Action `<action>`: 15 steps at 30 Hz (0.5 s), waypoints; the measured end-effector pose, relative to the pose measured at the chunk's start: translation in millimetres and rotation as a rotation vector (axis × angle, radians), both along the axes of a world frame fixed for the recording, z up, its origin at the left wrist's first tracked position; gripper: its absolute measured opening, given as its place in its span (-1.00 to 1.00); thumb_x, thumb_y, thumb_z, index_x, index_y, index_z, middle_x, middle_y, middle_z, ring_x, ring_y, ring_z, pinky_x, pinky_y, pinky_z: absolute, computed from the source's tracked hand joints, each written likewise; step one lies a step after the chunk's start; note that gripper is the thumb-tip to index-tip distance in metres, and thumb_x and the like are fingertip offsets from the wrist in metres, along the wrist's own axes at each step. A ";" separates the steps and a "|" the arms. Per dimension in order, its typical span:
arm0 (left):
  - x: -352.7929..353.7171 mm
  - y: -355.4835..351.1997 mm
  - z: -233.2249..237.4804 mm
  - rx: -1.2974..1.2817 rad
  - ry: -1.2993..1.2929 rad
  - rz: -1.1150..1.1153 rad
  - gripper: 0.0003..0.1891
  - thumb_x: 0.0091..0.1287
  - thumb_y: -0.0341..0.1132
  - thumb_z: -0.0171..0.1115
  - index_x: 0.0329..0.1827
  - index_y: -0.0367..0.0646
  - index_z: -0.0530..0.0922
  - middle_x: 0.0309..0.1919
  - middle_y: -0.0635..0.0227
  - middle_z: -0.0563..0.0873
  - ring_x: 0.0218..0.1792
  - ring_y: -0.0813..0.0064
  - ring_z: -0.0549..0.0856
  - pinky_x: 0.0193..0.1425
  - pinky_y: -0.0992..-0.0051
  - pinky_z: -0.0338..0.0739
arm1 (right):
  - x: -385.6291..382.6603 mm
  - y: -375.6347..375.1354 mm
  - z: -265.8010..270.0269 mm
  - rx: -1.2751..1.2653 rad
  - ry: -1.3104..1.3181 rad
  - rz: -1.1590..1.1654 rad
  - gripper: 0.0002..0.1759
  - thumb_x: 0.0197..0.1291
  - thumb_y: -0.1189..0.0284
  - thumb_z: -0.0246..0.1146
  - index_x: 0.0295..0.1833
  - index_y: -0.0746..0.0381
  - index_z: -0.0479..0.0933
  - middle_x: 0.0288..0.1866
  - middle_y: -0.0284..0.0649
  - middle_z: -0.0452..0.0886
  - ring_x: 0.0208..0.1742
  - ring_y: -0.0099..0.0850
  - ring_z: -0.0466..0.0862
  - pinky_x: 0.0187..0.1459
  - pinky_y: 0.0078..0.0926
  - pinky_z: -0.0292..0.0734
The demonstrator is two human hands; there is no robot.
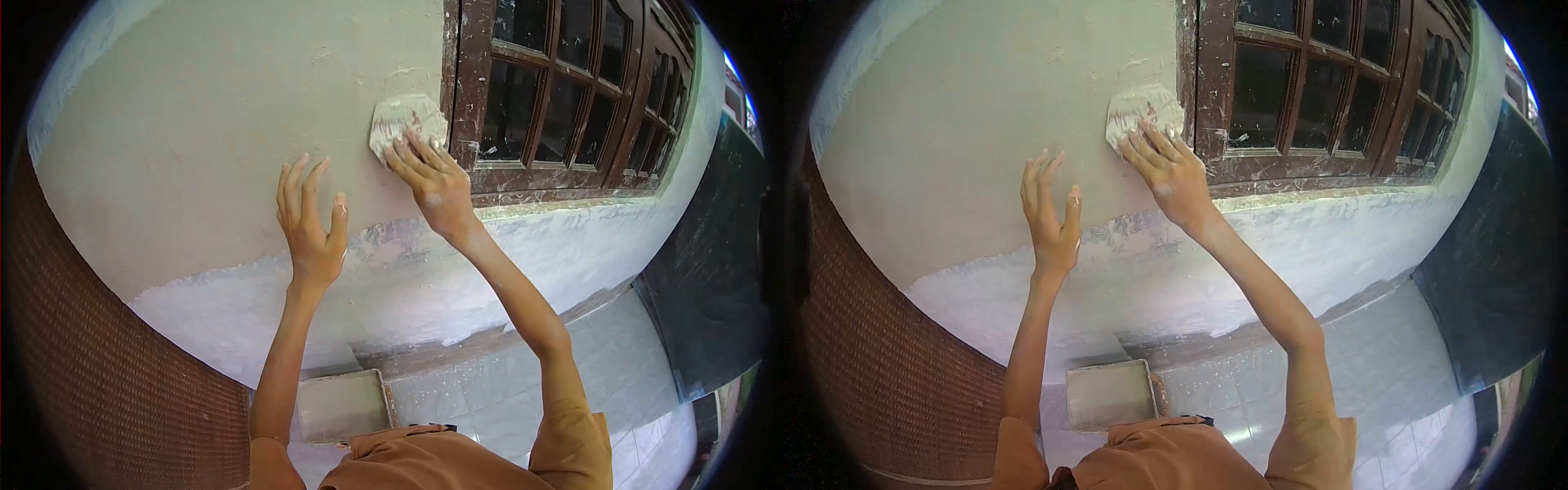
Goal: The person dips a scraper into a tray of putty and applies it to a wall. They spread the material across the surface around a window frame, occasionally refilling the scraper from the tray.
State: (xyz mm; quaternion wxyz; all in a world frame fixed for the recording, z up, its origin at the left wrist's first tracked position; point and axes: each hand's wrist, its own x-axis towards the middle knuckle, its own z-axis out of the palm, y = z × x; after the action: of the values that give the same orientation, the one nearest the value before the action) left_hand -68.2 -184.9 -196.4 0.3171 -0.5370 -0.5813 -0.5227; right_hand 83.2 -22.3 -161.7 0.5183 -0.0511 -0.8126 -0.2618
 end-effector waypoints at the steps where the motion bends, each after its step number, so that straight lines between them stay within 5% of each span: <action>1: 0.7 1.4 -0.4 -0.002 -0.002 -0.008 -0.49 0.53 -0.22 0.12 0.52 -0.11 0.40 0.56 0.09 0.31 0.63 -0.07 0.14 0.65 -0.06 0.02 | 6.2 -2.8 -5.3 -0.015 -0.060 -0.006 -0.46 0.27 0.46 0.20 0.39 0.11 0.58 0.35 -0.22 0.67 0.50 -0.23 0.53 0.43 -0.06 0.47; 6: -10.4 6.6 14.2 0.016 0.055 0.034 -0.46 0.49 -0.24 0.15 0.53 -0.05 0.40 0.58 0.13 0.30 0.64 -0.05 0.12 0.62 -0.13 0.02 | 40.4 -20.1 -4.8 0.104 0.037 0.146 -0.53 0.19 0.58 0.26 0.25 0.16 0.68 0.17 -0.11 0.76 0.30 -0.15 0.70 0.27 -0.12 0.62; 8: -15.4 5.6 25.8 0.036 0.173 0.137 -0.40 0.43 -0.27 0.19 0.56 0.05 0.38 0.60 0.16 0.28 0.65 -0.08 0.09 0.55 -0.16 0.03 | 43.0 -23.0 9.9 -0.071 0.454 0.300 -0.56 0.25 0.69 0.27 0.23 0.23 0.70 0.05 -0.07 0.80 0.07 -0.27 0.82 0.12 -0.31 0.70; 9: -16.3 6.1 33.2 0.035 0.173 0.138 -0.40 0.43 -0.27 0.19 0.56 0.05 0.38 0.60 0.16 0.28 0.65 -0.08 0.09 0.55 -0.16 0.03 | 40.3 -26.8 24.0 -0.072 0.454 0.302 -0.56 0.25 0.69 0.27 0.23 0.23 0.70 0.05 -0.07 0.80 0.07 -0.27 0.82 0.12 -0.31 0.70; 11: -20.6 6.5 48.2 0.072 0.266 0.229 -0.40 0.43 -0.26 0.19 0.57 0.09 0.37 0.62 0.20 0.25 0.66 -0.06 0.08 0.54 -0.19 0.02 | 19.9 -33.8 55.5 -0.552 0.757 0.650 -0.65 0.35 0.65 0.28 0.23 0.30 0.69 -0.01 -0.06 0.83 -0.07 -0.47 0.82 0.03 -0.47 0.69; 15: -27.8 20.1 65.6 0.124 0.313 0.269 -0.39 0.44 -0.23 0.18 0.58 0.12 0.37 0.63 0.22 0.24 0.68 -0.02 0.05 0.54 -0.20 0.00 | -6.4 -4.0 82.3 -0.702 0.683 0.624 -0.68 0.40 0.55 0.32 0.22 0.35 0.68 0.03 -0.08 0.82 -0.04 -0.58 0.74 0.05 -0.54 0.64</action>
State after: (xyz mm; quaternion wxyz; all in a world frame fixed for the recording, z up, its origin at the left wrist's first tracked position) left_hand -96.1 -164.8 -130.8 0.5028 -0.5087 -0.5581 -0.4206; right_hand 76.8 -26.3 -79.4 0.7557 -0.0594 -0.6140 0.2199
